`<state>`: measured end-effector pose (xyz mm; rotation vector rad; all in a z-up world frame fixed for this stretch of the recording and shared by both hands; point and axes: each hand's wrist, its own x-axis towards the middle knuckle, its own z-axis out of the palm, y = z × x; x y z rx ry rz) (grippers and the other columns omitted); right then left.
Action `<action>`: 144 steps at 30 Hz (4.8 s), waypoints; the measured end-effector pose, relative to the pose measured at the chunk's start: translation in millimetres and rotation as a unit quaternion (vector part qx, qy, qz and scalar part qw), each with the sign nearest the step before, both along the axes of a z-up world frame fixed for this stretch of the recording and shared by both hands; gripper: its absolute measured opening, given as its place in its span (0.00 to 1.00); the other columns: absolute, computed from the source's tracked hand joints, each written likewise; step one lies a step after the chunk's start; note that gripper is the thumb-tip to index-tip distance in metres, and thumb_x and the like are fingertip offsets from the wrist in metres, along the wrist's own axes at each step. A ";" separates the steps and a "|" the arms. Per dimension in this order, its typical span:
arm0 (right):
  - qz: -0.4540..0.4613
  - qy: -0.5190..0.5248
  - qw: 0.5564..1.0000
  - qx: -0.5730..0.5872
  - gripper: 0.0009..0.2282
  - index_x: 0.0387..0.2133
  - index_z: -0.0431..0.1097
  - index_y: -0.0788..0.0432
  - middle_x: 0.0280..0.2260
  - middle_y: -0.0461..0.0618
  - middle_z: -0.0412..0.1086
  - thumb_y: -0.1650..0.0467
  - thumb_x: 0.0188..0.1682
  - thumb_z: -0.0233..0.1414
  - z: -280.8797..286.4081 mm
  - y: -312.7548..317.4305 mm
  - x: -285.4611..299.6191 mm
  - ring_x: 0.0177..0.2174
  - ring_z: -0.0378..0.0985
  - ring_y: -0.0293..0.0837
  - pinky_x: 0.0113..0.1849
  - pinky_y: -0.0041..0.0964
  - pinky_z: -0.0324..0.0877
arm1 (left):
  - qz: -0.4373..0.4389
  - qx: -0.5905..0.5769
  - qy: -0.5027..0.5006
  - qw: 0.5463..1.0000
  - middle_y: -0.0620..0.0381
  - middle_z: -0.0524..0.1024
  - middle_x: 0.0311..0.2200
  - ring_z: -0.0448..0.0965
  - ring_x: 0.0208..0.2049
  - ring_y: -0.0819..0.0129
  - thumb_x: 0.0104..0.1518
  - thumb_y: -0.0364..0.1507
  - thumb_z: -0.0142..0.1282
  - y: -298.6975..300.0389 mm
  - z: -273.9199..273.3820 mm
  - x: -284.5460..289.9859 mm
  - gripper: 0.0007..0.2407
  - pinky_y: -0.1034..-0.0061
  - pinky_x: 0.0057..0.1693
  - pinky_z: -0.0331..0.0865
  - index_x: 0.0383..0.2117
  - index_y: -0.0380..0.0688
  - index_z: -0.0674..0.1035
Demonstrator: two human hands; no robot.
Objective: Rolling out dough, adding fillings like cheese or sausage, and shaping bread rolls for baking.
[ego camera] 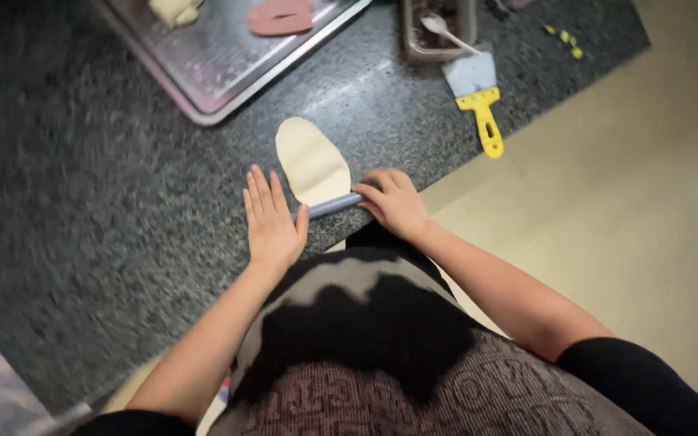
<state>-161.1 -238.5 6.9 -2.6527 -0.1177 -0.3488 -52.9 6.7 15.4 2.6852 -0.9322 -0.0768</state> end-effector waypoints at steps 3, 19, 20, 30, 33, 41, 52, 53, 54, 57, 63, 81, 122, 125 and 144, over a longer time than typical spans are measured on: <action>-0.075 -0.018 0.996 0.035 0.14 0.45 0.73 0.53 0.46 0.49 0.70 0.69 0.45 0.61 27.9 23.6 -4.3 0.47 0.70 0.55 0.49 0.51 0.66 | -0.077 -0.013 -0.015 0.997 0.24 0.49 0.69 0.45 0.71 0.33 0.61 0.39 0.50 -8.1 29.8 22.4 0.31 0.46 0.73 0.38 0.63 0.23 0.63; -0.420 -0.021 0.888 0.183 0.12 0.36 0.72 0.59 0.38 0.55 0.69 0.68 0.42 0.63 21.1 98.5 52.5 0.41 0.70 0.58 0.43 0.49 0.67 | -0.422 -0.001 -0.061 0.904 0.40 0.61 0.69 0.56 0.73 0.51 0.64 0.37 0.49 -114.9 -31.7 193.8 0.20 0.54 0.75 0.42 0.56 0.37 0.77; -0.424 -0.019 0.887 0.182 0.12 0.36 0.72 0.59 0.38 0.55 0.69 0.68 0.42 0.63 22.3 100.0 51.4 0.41 0.70 0.58 0.43 0.49 0.67 | -0.426 -0.003 -0.058 0.903 0.40 0.61 0.69 0.56 0.73 0.51 0.64 0.37 0.49 -117.3 -32.6 193.0 0.20 0.54 0.75 0.42 0.56 0.37 0.77; -0.472 0.061 0.874 0.098 0.21 0.53 0.64 0.63 0.54 0.59 0.62 0.62 0.51 0.56 4.9 97.4 54.0 0.55 0.63 0.59 0.56 0.53 0.57 | -0.428 0.022 0.011 0.903 0.45 0.51 0.74 0.48 0.74 0.55 0.62 0.38 0.46 -138.9 -28.6 187.8 0.29 0.53 0.75 0.35 0.70 0.37 0.62; -0.465 0.079 0.880 0.060 0.25 0.58 0.61 0.65 0.60 0.60 0.58 0.61 0.52 0.54 -2.7 90.1 53.9 0.61 0.57 0.60 0.61 0.56 0.51 | -0.426 0.048 0.027 0.903 0.45 0.48 0.74 0.45 0.75 0.57 0.63 0.39 0.44 -148.8 -27.7 187.6 0.31 0.53 0.75 0.33 0.72 0.38 0.57; -0.451 0.148 0.879 0.049 0.36 0.66 0.52 0.68 0.69 0.64 0.46 0.54 0.53 0.51 -16.0 61.9 57.9 0.69 0.43 0.62 0.67 0.62 0.36 | -0.428 0.080 0.068 0.897 0.44 0.44 0.75 0.41 0.75 0.54 0.60 0.41 0.45 -174.9 -15.9 189.5 0.33 0.49 0.74 0.30 0.73 0.41 0.55; -0.455 0.177 0.870 0.073 0.40 0.71 0.46 0.62 0.71 0.67 0.37 0.50 0.53 0.50 -19.6 18.8 65.0 0.70 0.35 0.66 0.67 0.66 0.33 | -0.412 0.104 0.077 0.902 0.46 0.36 0.76 0.34 0.76 0.56 0.57 0.41 0.44 -213.8 -20.2 192.4 0.37 0.47 0.74 0.26 0.74 0.41 0.48; -0.455 0.175 0.870 0.071 0.40 0.71 0.46 0.62 0.71 0.67 0.37 0.50 0.53 0.50 -20.2 14.5 64.8 0.70 0.35 0.66 0.67 0.66 0.33 | -0.413 0.102 0.075 0.902 0.46 0.36 0.76 0.34 0.76 0.56 0.57 0.41 0.44 -215.5 -21.7 192.6 0.37 0.47 0.74 0.26 0.74 0.41 0.48; -0.454 0.172 0.871 0.074 0.40 0.71 0.46 0.63 0.71 0.68 0.36 0.50 0.53 0.50 -20.9 10.4 64.4 0.70 0.35 0.66 0.67 0.66 0.32 | -0.415 0.095 0.067 0.902 0.46 0.37 0.76 0.34 0.76 0.56 0.57 0.41 0.44 -217.0 -23.5 192.5 0.37 0.47 0.74 0.25 0.74 0.40 0.48; -0.454 0.169 0.871 0.079 0.40 0.71 0.45 0.63 0.71 0.68 0.36 0.50 0.53 0.50 -24.4 2.4 65.2 0.70 0.33 0.67 0.66 0.66 0.31 | -0.417 0.096 0.058 0.902 0.46 0.38 0.76 0.35 0.76 0.57 0.59 0.40 0.44 -222.5 -22.1 193.3 0.36 0.45 0.74 0.25 0.74 0.39 0.48; -0.472 0.158 0.865 0.058 0.39 0.71 0.45 0.63 0.72 0.69 0.34 0.51 0.54 0.50 -33.5 -8.9 67.1 0.70 0.30 0.67 0.65 0.68 0.28 | -0.414 0.047 0.052 0.908 0.48 0.41 0.76 0.37 0.76 0.55 0.60 0.38 0.44 -230.9 -40.9 196.6 0.34 0.45 0.74 0.26 0.73 0.37 0.51; -0.458 0.188 0.867 0.050 0.35 0.69 0.47 0.69 0.71 0.67 0.39 0.55 0.56 0.45 -15.6 60.2 64.5 0.71 0.38 0.62 0.67 0.62 0.34 | -0.413 0.069 0.035 0.907 0.44 0.50 0.74 0.43 0.75 0.54 0.55 0.38 0.48 -165.2 -14.4 188.4 0.33 0.45 0.74 0.27 0.71 0.42 0.61; -0.085 0.111 0.978 0.154 0.29 0.57 0.61 0.62 0.64 0.70 0.47 0.59 0.46 0.58 2.5 -54.2 60.6 0.62 0.51 0.69 0.60 0.61 0.48 | -0.076 0.027 -0.271 0.959 0.54 0.57 0.68 0.53 0.73 0.60 0.56 0.32 0.61 -170.3 -34.8 153.7 0.33 0.56 0.75 0.41 0.71 0.46 0.62; 0.015 0.144 0.976 0.165 0.28 0.56 0.61 0.64 0.55 0.69 0.59 0.64 0.43 0.59 -38.0 -66.5 64.5 0.55 0.62 0.67 0.57 0.56 0.59 | 0.058 -0.063 -0.215 0.973 0.45 0.58 0.67 0.55 0.68 0.51 0.56 0.30 0.61 -136.0 -14.8 138.4 0.30 0.49 0.71 0.43 0.65 0.40 0.63; 0.567 0.093 0.817 0.061 0.16 0.37 0.77 0.49 0.38 0.44 0.69 0.77 0.34 0.58 54.1 -26.3 254.4 0.44 0.67 0.49 0.46 0.45 0.57 | 0.497 -0.197 -0.183 0.825 0.36 0.55 0.68 0.54 0.71 0.37 0.60 0.23 0.52 -104.9 42.3 -79.5 0.23 0.49 0.76 0.49 0.63 0.32 0.63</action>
